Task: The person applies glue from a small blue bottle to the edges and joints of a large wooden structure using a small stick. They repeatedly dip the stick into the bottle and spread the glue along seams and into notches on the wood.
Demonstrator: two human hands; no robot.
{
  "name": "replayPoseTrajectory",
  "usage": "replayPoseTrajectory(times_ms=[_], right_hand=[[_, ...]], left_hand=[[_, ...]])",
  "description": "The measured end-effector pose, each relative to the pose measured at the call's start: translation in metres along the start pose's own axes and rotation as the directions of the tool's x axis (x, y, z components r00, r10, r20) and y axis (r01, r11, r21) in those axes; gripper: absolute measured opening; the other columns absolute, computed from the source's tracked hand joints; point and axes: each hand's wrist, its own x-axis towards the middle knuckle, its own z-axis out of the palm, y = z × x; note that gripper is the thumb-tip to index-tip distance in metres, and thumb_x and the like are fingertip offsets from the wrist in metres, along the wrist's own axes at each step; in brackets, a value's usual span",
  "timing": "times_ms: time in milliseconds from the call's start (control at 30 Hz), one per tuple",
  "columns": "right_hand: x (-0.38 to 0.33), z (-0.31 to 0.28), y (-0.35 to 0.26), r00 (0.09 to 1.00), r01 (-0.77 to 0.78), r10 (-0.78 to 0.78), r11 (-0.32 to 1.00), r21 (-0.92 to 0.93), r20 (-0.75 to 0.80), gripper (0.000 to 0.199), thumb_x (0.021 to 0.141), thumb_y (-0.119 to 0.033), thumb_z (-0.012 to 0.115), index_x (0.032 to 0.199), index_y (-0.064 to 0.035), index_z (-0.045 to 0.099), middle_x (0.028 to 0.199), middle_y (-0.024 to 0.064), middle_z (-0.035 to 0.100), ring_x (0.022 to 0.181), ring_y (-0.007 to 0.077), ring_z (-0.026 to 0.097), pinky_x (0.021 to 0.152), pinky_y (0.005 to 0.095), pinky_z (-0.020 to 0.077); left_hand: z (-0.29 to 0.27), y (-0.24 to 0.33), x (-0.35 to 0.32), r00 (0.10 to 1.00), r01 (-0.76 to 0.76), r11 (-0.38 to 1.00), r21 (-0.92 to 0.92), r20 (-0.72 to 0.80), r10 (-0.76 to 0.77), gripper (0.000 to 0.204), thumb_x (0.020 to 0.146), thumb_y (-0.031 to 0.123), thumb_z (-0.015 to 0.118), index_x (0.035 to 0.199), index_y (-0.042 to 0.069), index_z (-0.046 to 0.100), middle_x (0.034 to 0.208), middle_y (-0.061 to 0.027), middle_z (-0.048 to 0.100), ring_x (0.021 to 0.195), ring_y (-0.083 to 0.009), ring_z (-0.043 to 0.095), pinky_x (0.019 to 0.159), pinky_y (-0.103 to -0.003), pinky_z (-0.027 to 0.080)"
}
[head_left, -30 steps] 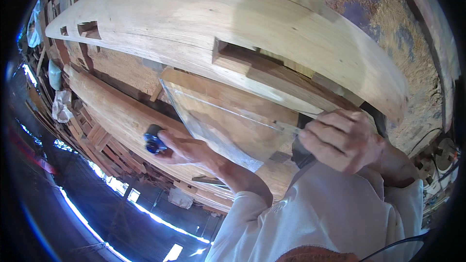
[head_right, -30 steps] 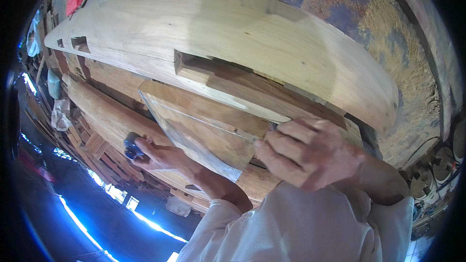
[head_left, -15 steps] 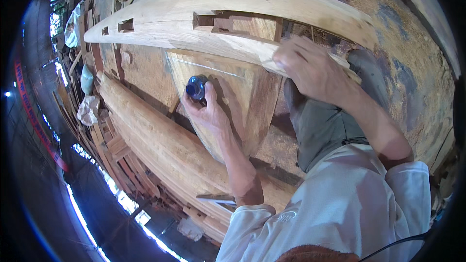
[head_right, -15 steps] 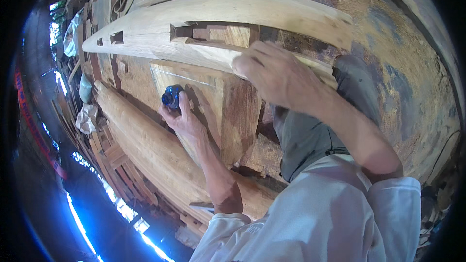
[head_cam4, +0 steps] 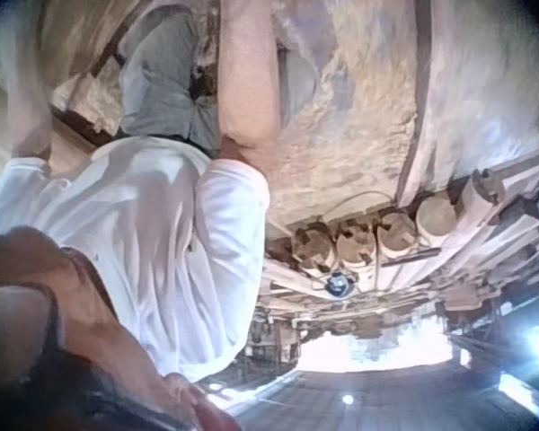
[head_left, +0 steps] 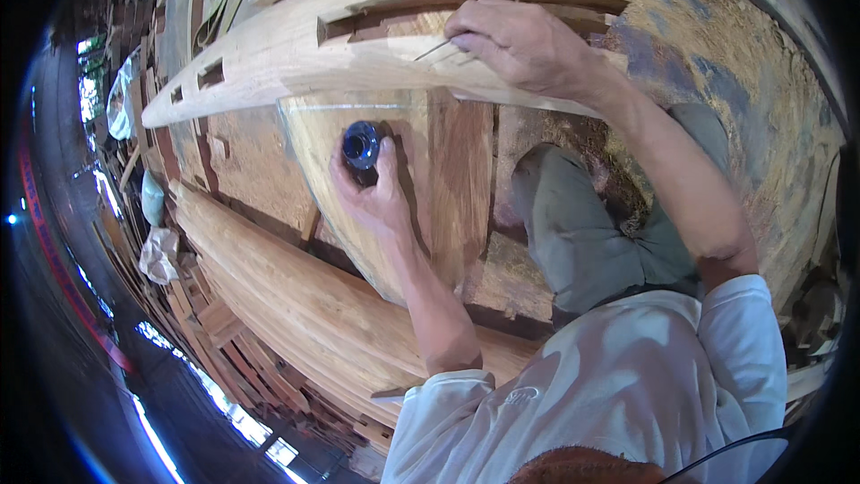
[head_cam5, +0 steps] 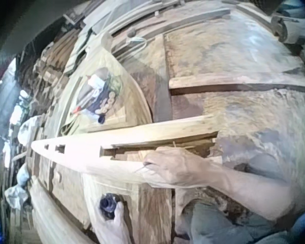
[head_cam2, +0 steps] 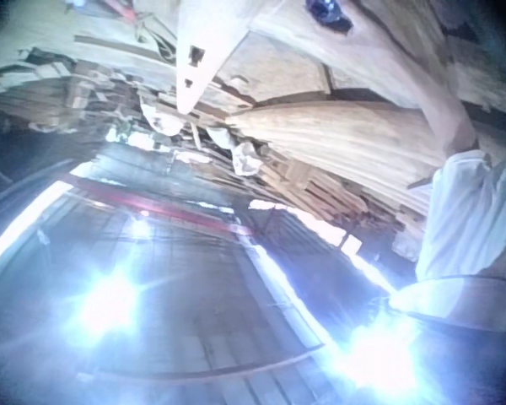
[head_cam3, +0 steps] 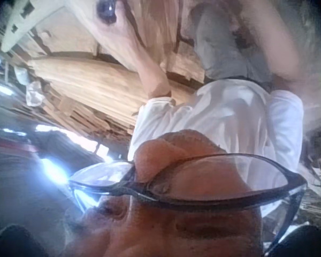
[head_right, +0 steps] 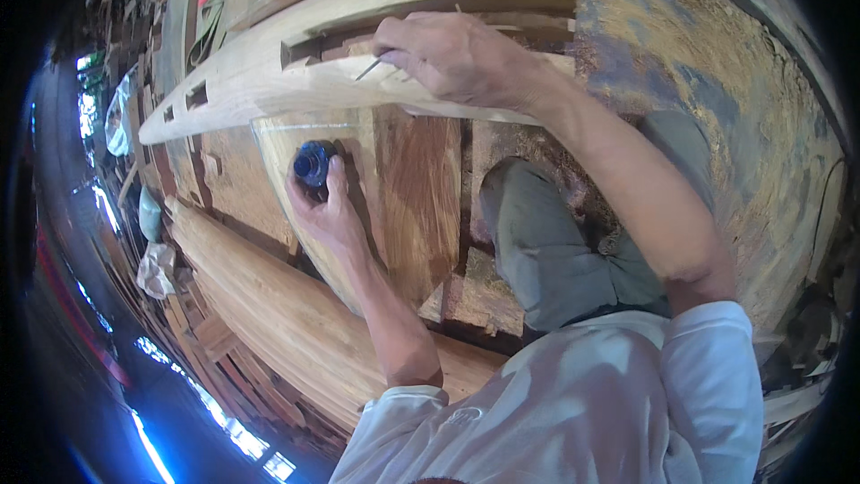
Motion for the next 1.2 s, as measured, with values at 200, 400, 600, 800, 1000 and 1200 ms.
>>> replayPoseTrajectory(times_ms=[200, 400, 600, 800, 1000, 1200], right_hand=[[0.003, 0.005, 0.0, 0.998, -0.036, 0.039, 0.997, 0.064, -0.048, 0.016, 0.103, -0.014, 0.066, 0.111, -0.0004, 0.067, 0.097, 0.015, 0.07, 0.092, 0.0329, 0.071, 0.082, 0.0436, 0.0564], [0.001, 0.001, 0.007, 0.997, -0.028, 0.028, 1.0, 0.001, -0.07, 0.018, 0.102, -0.012, 0.065, 0.114, 0.001, 0.069, 0.1, 0.0151, 0.072, 0.091, 0.0326, 0.071, 0.082, 0.0445, 0.0571], [0.005, 0.002, 0.006, 0.995, 0.069, -0.072, 0.997, -0.045, -0.067, 0.021, 0.1, -0.011, 0.066, 0.116, 0.0012, 0.07, 0.1, 0.0152, 0.073, 0.092, 0.0339, 0.072, 0.083, 0.0452, 0.057], [-0.001, 0.006, 0.004, 0.981, 0.148, -0.143, 0.989, 0.028, -0.128, 0.018, 0.101, -0.013, 0.062, 0.106, -0.0041, 0.076, 0.107, 0.0147, 0.078, 0.089, 0.0311, 0.075, 0.081, 0.0422, 0.0618], [-0.052, 0.018, -0.051, 0.987, 0.103, -0.052, 0.932, 0.348, -0.153, 0.014, 0.096, -0.005, 0.067, 0.106, -0.0061, 0.077, 0.097, 0.0095, 0.079, 0.08, 0.0232, 0.076, 0.071, 0.0365, 0.0638], [-0.044, 0.037, -0.072, 0.947, 0.239, -0.22, 0.97, 0.052, -0.234, 0.018, 0.086, 0.006, 0.073, 0.103, 0.0032, 0.076, 0.092, 0.0146, 0.077, 0.084, 0.0284, 0.074, 0.075, 0.0383, 0.0604]], left_hand=[[-0.005, -0.002, -0.002, 0.992, -0.038, 0.997, 0.063, 0.124, 0.03, 0.059, 0.086, 0.013, 0.089, 0.135, -0.006, 0.061, 0.123, -0.0175, 0.066, 0.108, -0.0251, 0.067, 0.095, -0.038, 0.056], [0.005, 0.011, -0.004, 0.978, -0.151, 0.966, 0.212, 0.173, 0.114, 0.058, 0.086, 0.016, 0.088, 0.134, -0.005, 0.062, 0.121, -0.018, 0.067, 0.107, -0.0281, 0.068, 0.094, -0.038, 0.057], [0.011, 0.024, -0.001, 0.982, -0.058, 0.988, 0.144, 0.184, 0.031, 0.059, 0.088, 0.021, 0.089, 0.134, -0.004, 0.063, 0.121, -0.0198, 0.068, 0.105, -0.0291, 0.069, 0.091, -0.038, 0.056], [0.013, 0.015, -0.001, 0.915, -0.403, 0.817, 0.411, 0.207, 0.347, 0.06, 0.083, 0.02, 0.091, 0.132, -0.002, 0.064, 0.116, -0.0193, 0.07, 0.099, -0.0327, 0.069, 0.085, -0.041, 0.057], [0.008, 0.005, 0.002, 0.764, -0.63, 0.642, 0.436, 0.201, 0.613, 0.062, 0.078, 0.021, 0.095, 0.127, -0.002, 0.063, 0.111, -0.0194, 0.07, 0.093, -0.0307, 0.071, 0.081, -0.04, 0.058], [0.008, 0.008, -0.004, 0.844, -0.531, 0.719, 0.448, 0.202, 0.498, 0.06, 0.077, 0.019, 0.094, 0.124, -0.001, 0.062, 0.111, -0.0198, 0.07, 0.097, -0.0336, 0.071, 0.083, -0.041, 0.058]])
